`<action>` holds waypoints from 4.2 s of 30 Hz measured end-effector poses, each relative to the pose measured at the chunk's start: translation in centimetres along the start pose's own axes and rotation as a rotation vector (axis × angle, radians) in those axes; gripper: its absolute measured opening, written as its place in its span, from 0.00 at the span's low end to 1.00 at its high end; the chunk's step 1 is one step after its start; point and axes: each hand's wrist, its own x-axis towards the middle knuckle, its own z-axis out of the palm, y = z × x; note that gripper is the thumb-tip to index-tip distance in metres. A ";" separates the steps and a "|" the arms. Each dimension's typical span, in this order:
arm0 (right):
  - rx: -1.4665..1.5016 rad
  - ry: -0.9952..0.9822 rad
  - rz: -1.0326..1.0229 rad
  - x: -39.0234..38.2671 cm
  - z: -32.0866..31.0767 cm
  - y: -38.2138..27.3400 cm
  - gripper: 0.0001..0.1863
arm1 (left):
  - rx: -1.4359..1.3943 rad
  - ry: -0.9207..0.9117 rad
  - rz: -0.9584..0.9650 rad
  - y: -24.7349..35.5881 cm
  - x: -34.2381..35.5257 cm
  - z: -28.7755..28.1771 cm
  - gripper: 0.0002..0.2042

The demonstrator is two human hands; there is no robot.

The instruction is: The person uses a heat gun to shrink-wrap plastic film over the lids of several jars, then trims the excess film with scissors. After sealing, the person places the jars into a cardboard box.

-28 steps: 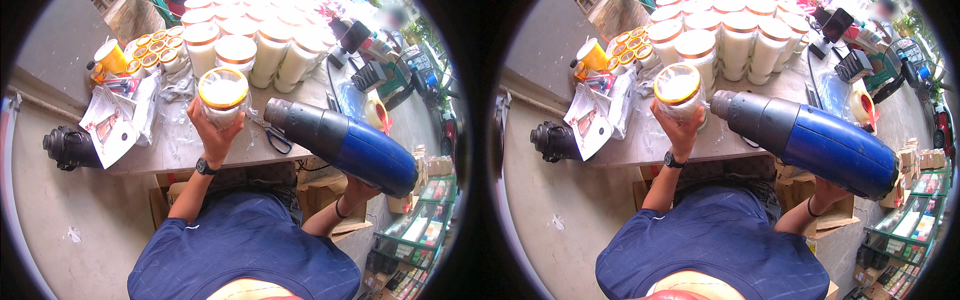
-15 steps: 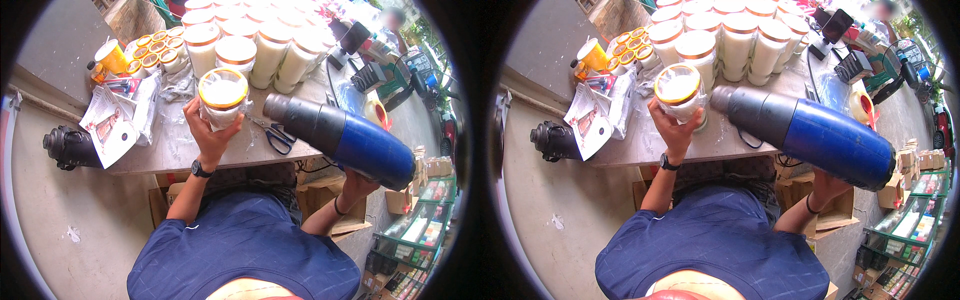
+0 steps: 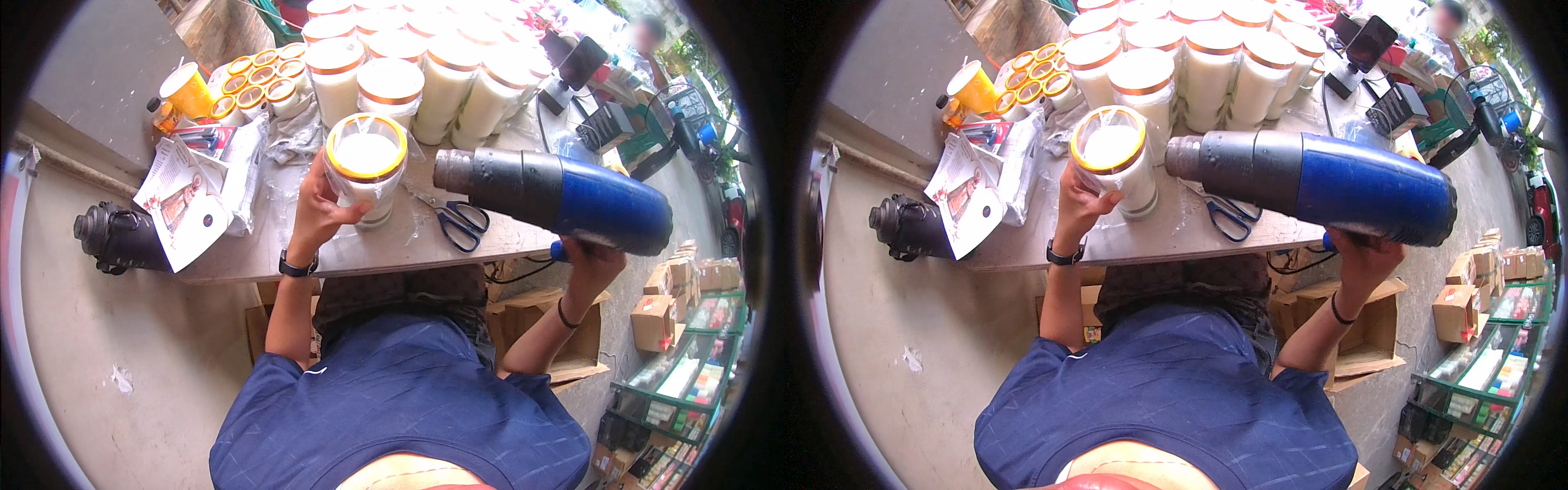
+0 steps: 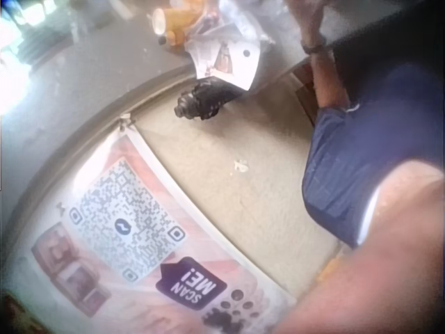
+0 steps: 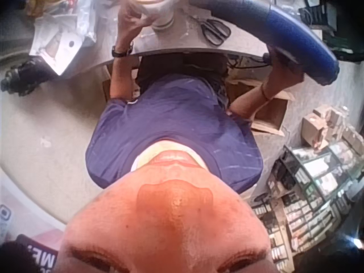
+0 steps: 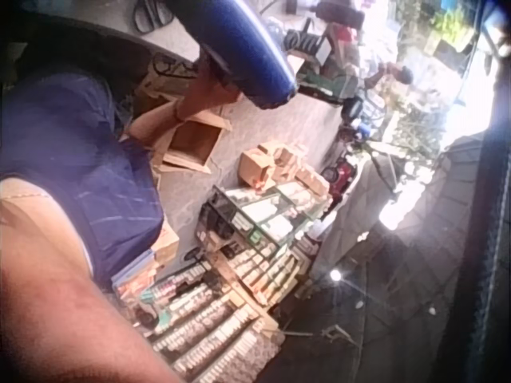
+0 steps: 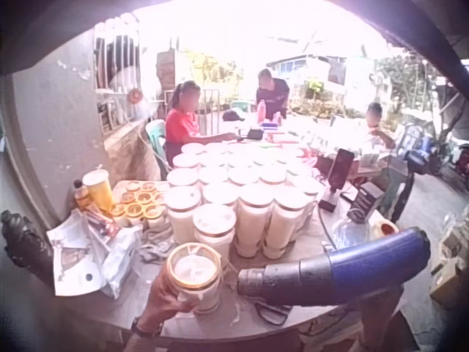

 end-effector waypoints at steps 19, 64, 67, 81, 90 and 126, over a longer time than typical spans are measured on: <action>0.044 -0.188 -0.131 7.0 3.3 -1.0 0.27 | -0.027 -0.182 -0.102 -2.4 0.7 -3.7 0.45; 0.065 -0.284 -0.052 7.6 2.0 0.2 0.29 | -0.329 -0.315 -0.322 -1.4 2.6 -5.5 0.53; 0.044 -0.333 -0.028 9.4 3.3 0.4 0.28 | -0.344 -0.327 -0.335 -2.0 2.9 -5.9 0.55; 0.052 -0.415 -0.062 11.7 4.1 -0.6 0.25 | -0.304 -0.369 -0.348 -2.6 3.0 -6.3 0.55; 0.011 -0.465 -0.014 13.3 6.1 -1.3 0.26 | -0.310 -0.433 -0.378 -4.0 3.6 -8.2 0.56; -0.193 0.154 -0.277 0.3 1.6 -2.7 0.48 | 0.282 -0.148 -0.006 2.9 2.1 -2.9 0.44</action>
